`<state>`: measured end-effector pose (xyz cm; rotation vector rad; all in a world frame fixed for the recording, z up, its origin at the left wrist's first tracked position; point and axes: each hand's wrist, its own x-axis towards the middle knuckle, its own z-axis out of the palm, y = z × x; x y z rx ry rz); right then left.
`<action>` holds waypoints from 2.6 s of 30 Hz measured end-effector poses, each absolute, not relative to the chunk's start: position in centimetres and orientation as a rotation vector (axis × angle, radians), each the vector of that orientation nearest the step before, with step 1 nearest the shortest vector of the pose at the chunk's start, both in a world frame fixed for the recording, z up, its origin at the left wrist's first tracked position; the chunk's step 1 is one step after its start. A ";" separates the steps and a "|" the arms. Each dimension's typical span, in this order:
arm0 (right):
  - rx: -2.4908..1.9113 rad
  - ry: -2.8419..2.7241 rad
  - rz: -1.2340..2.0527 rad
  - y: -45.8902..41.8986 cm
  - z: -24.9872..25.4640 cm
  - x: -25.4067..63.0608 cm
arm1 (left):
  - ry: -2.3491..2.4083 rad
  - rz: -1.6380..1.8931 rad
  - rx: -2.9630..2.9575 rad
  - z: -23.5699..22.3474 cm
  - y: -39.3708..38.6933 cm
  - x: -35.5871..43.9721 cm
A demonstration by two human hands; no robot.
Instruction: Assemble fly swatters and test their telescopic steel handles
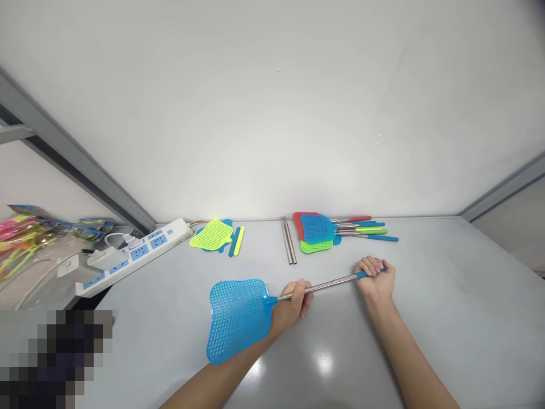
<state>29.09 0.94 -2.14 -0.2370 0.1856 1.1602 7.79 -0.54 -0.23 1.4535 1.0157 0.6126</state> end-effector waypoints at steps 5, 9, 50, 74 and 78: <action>-0.223 0.161 1.165 0.9 -2.2 28.9 | 0.914 0.625 1.308 -0.2 -0.3 8.1; -0.221 0.122 1.188 0.9 -2.0 28.8 | 0.722 0.636 1.317 0.2 0.0 8.0; -0.269 0.066 1.233 0.7 -2.2 25.8 | 0.725 0.608 1.371 1.4 0.1 7.3; -0.335 0.050 1.237 0.4 -1.7 23.7 | 0.772 0.624 1.341 1.7 -0.2 7.2; -0.345 0.079 1.212 0.4 -1.8 23.4 | 0.766 0.630 1.326 1.2 -0.1 7.2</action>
